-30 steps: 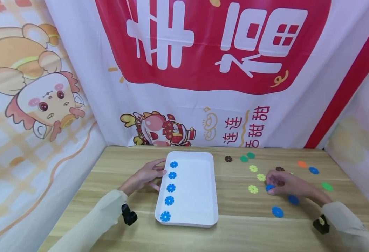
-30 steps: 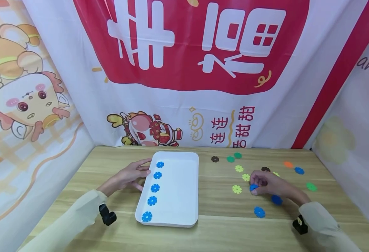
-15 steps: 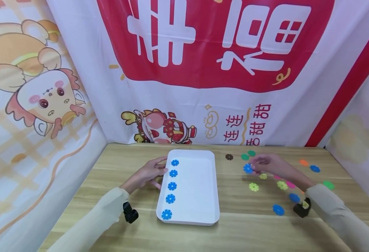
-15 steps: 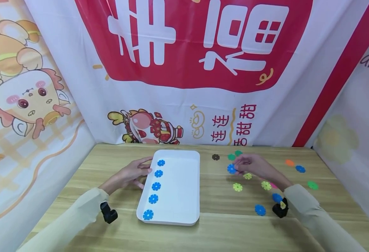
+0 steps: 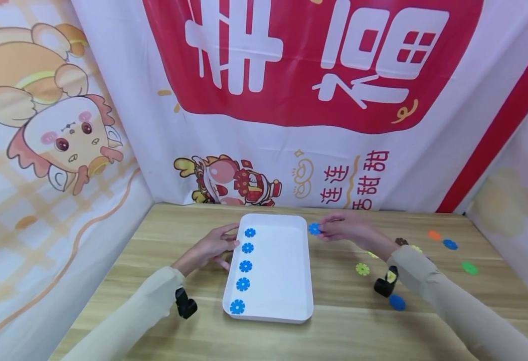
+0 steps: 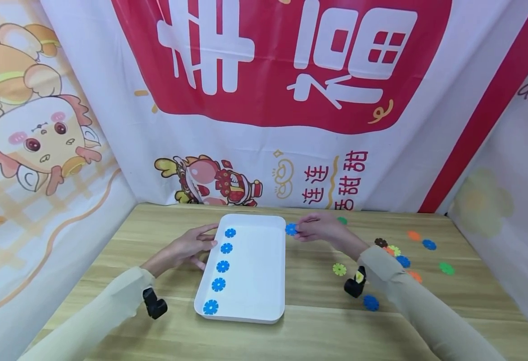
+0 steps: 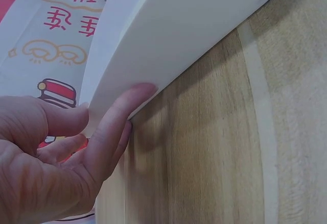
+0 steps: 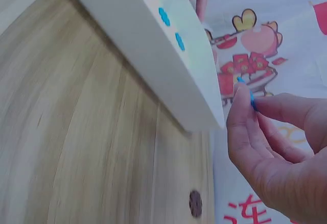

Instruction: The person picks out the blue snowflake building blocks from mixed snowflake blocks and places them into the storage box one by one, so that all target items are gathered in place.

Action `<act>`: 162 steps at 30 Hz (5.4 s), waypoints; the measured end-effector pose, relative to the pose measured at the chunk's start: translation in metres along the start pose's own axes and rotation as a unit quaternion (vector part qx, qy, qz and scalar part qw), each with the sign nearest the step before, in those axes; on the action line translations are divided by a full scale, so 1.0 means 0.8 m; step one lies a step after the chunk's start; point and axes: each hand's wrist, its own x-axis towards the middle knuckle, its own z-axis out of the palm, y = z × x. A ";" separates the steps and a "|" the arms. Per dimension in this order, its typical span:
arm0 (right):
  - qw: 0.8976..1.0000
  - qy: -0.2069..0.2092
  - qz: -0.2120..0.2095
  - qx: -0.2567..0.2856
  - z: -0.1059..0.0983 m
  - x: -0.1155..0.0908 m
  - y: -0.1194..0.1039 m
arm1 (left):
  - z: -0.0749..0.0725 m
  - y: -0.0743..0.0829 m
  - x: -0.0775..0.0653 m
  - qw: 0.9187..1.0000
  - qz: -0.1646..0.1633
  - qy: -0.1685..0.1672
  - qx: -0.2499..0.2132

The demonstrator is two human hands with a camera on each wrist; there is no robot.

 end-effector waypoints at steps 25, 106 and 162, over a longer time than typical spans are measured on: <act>0.992 0.049 0.099 -0.062 0.115 0.132 -0.018 | 0.004 0.003 -0.004 1.000 0.007 0.016 0.002; 0.941 0.148 0.073 -0.294 -0.313 -0.192 0.179 | 0.005 0.006 -0.003 1.000 -0.005 0.016 0.003; 0.942 0.239 -0.083 -0.220 -0.146 -0.056 0.060 | 0.010 0.000 -0.008 0.999 0.017 0.040 0.021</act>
